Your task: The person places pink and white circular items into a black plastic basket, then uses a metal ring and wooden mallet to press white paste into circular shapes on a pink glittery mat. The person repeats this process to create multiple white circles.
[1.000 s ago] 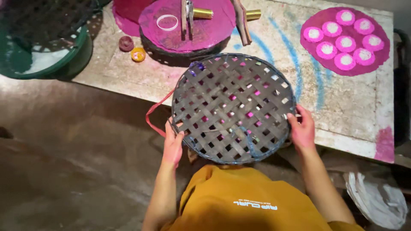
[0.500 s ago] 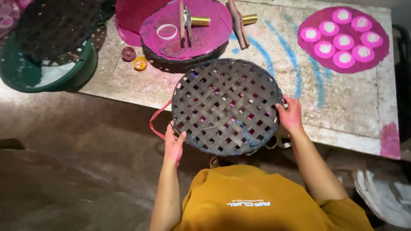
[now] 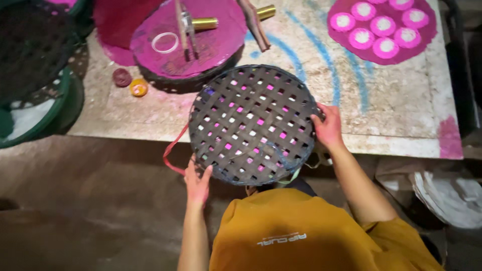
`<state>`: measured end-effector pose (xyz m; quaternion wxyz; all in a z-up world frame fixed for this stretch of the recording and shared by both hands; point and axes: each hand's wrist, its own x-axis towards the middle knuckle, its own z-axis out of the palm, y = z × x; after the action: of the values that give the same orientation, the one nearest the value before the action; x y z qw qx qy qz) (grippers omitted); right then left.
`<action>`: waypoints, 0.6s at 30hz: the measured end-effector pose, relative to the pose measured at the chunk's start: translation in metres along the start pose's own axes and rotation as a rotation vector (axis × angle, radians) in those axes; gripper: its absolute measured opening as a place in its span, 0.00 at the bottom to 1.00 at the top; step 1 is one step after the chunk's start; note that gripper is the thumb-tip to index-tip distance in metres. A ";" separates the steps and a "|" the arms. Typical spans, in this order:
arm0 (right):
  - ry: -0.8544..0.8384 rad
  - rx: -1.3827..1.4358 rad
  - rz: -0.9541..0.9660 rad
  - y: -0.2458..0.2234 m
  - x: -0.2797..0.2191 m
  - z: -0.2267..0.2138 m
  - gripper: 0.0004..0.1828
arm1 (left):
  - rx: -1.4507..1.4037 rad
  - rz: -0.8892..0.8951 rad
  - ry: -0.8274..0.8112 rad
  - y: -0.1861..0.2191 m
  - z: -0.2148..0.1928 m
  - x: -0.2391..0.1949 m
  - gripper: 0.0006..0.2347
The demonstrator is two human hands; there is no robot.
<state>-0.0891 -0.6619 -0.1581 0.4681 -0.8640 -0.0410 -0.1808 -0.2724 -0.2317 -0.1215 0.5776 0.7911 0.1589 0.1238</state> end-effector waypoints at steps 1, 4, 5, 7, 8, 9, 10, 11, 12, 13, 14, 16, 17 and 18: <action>-0.002 0.012 0.002 -0.003 0.000 -0.001 0.23 | 0.003 -0.041 0.011 -0.001 -0.002 0.000 0.28; -0.068 0.151 0.102 -0.003 0.019 -0.011 0.20 | 0.251 -0.079 0.101 0.000 -0.003 0.002 0.28; -0.049 0.080 0.090 0.002 0.030 -0.020 0.20 | 0.166 -0.165 0.131 0.003 -0.003 0.003 0.27; -0.018 -0.067 0.060 0.017 0.047 -0.043 0.20 | 0.321 -0.087 0.275 0.015 -0.007 -0.002 0.26; 0.005 -0.172 0.053 0.028 0.062 -0.055 0.18 | 0.563 0.078 0.390 0.024 -0.004 -0.007 0.26; 0.027 -0.277 0.046 0.042 0.078 -0.069 0.16 | 0.562 0.134 0.454 0.037 0.003 -0.014 0.25; 0.057 -0.380 0.029 0.057 0.102 -0.082 0.14 | 0.555 0.196 0.526 0.054 0.013 -0.018 0.24; 0.057 -0.461 -0.017 0.073 0.123 -0.095 0.14 | 0.555 0.215 0.543 0.073 0.029 -0.020 0.24; 0.051 -0.543 -0.063 0.092 0.142 -0.106 0.13 | 0.557 0.227 0.560 0.092 0.049 -0.023 0.23; 0.046 -0.625 -0.108 0.110 0.157 -0.115 0.13 | 0.560 0.239 0.577 0.111 0.071 -0.026 0.23; 0.000 -0.712 -0.186 0.127 0.171 -0.119 0.11 | 0.554 0.304 0.552 0.130 0.093 -0.025 0.22; -0.089 -0.886 -0.344 0.157 0.195 -0.120 0.08 | 0.544 0.436 0.504 0.166 0.138 -0.019 0.21; -0.137 -0.932 -0.408 0.170 0.206 -0.121 0.07 | 0.514 0.445 0.473 0.183 0.163 -0.013 0.21; -0.190 -0.974 -0.471 0.182 0.213 -0.120 0.05 | 0.490 0.451 0.441 0.198 0.187 -0.009 0.21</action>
<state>0.1199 -0.8831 -0.1680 -0.0447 -0.9607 -0.1872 -0.2001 -0.1886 -0.4544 0.0105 0.2822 0.8749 0.1263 0.3729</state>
